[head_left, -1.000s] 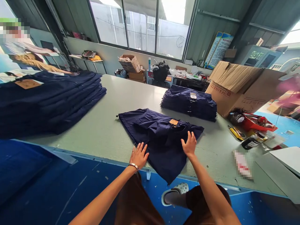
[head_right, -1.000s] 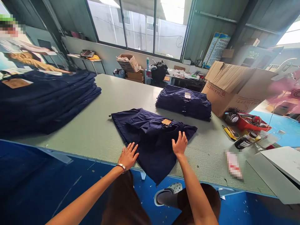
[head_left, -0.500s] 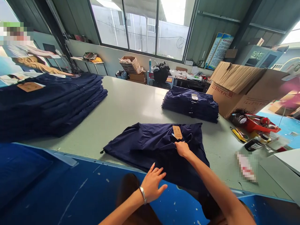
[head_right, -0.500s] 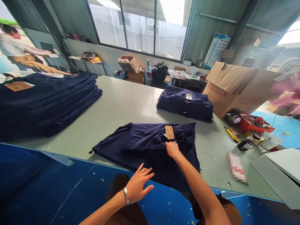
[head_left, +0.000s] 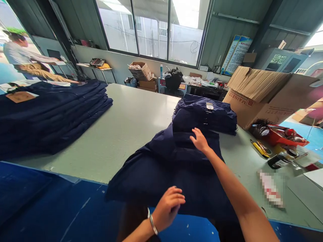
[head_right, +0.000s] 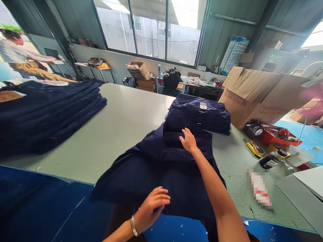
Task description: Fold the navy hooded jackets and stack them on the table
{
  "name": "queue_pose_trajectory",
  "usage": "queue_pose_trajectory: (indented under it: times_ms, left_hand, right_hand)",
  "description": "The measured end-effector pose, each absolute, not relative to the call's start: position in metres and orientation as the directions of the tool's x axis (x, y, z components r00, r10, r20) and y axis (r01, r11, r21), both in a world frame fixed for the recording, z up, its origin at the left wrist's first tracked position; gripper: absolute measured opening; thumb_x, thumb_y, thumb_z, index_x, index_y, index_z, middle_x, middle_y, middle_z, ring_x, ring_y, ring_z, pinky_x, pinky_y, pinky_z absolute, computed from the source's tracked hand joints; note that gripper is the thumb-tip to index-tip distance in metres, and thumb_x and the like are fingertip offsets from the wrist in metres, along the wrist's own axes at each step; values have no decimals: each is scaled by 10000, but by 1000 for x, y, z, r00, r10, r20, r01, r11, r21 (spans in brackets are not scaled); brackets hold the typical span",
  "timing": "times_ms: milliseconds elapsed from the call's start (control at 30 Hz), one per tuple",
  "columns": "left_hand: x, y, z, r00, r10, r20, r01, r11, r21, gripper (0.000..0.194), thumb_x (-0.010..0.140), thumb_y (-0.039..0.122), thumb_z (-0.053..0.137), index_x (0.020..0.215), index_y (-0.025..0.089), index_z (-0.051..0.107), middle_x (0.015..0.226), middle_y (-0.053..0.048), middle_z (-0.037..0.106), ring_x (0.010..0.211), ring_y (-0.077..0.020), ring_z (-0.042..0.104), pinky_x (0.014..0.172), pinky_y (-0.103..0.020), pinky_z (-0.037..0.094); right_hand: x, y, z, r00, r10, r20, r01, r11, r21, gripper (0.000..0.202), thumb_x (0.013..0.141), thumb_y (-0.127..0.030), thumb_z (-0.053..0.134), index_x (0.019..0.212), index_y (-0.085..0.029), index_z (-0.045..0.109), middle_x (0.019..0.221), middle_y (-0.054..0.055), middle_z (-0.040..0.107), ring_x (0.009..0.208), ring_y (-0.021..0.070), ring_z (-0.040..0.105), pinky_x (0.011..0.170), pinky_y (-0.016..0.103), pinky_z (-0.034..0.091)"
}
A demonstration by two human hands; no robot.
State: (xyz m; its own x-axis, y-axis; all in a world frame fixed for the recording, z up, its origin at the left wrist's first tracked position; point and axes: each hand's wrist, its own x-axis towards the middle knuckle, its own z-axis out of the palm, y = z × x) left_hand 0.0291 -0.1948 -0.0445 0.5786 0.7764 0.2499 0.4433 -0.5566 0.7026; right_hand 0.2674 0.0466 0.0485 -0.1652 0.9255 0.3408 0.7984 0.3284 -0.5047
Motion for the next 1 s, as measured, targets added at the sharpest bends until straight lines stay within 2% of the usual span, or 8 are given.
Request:
queue_pose_trajectory:
  times_ms: [67,133,233,367,500,633,800,1000]
  left_hand:
    - [16,-168,-48,432,840,329,559,-536,632,371,963,259,397,1109,264,738,1207,-81,714,1285,-230,553,1153,-485,383]
    - [5,-139,-53,271,901,339,745,-420,519,421,946,284,410,1273,226,669,1404,-109,594,1392,-278,447,1184,-538,314]
    - [-1,-109,-65,137,961,241,921,-213,326,550,915,351,451,1425,167,547,1552,-149,416,1468,-348,320,1192,-605,229]
    - [9,-98,-80,135,976,170,971,-164,173,585,935,384,417,1463,147,501,1582,-151,359,1489,-345,273,1202,-590,188]
    - [17,-99,-81,123,978,168,982,-145,123,596,950,389,390,1482,134,474,1587,-154,351,1492,-339,266,1206,-571,180]
    - [18,-98,-80,111,978,178,983,-135,125,588,950,398,389,1482,163,476,1588,-139,360,1490,-328,273,1206,-562,182]
    - [17,-97,-83,113,976,184,981,-139,134,592,946,401,393,1482,163,474,1584,-142,366,1490,-328,270,1203,-561,185]
    - [18,-98,-82,120,975,188,980,-146,135,586,949,400,398,1488,182,467,1586,-132,367,1490,-321,274,1207,-558,180]
  right_hand:
    - [283,6,0,-126,978,167,903,182,-389,570,953,-368,491,1486,-172,446,1583,141,367,1465,270,315,1210,483,200]
    - [295,-27,-40,-69,996,50,949,81,-304,582,977,-414,450,1512,-188,412,1603,133,339,1491,286,266,1208,534,161]
    - [303,-50,-69,-62,996,56,970,74,-230,602,990,-459,411,1535,-204,376,1626,113,297,1514,271,207,1220,515,109]
    - [303,-49,-67,-59,996,65,967,73,-242,602,991,-471,399,1531,-205,386,1624,105,305,1509,268,223,1221,495,114]
    - [305,-46,-66,-60,993,106,956,88,-278,542,997,-385,395,1500,-190,441,1599,103,359,1490,268,273,1219,486,140]
    - [310,-49,-73,-53,985,164,941,104,-323,478,996,-274,363,1435,-182,528,1545,94,451,1450,237,353,1211,449,187]
    - [312,-49,-78,-33,976,215,927,110,-359,450,1001,-243,347,1377,-191,590,1489,94,522,1405,223,420,1194,440,228]
    - [316,-52,-78,-7,975,222,943,80,-323,450,1002,-231,339,1368,-179,597,1465,103,547,1385,237,442,1185,442,231]
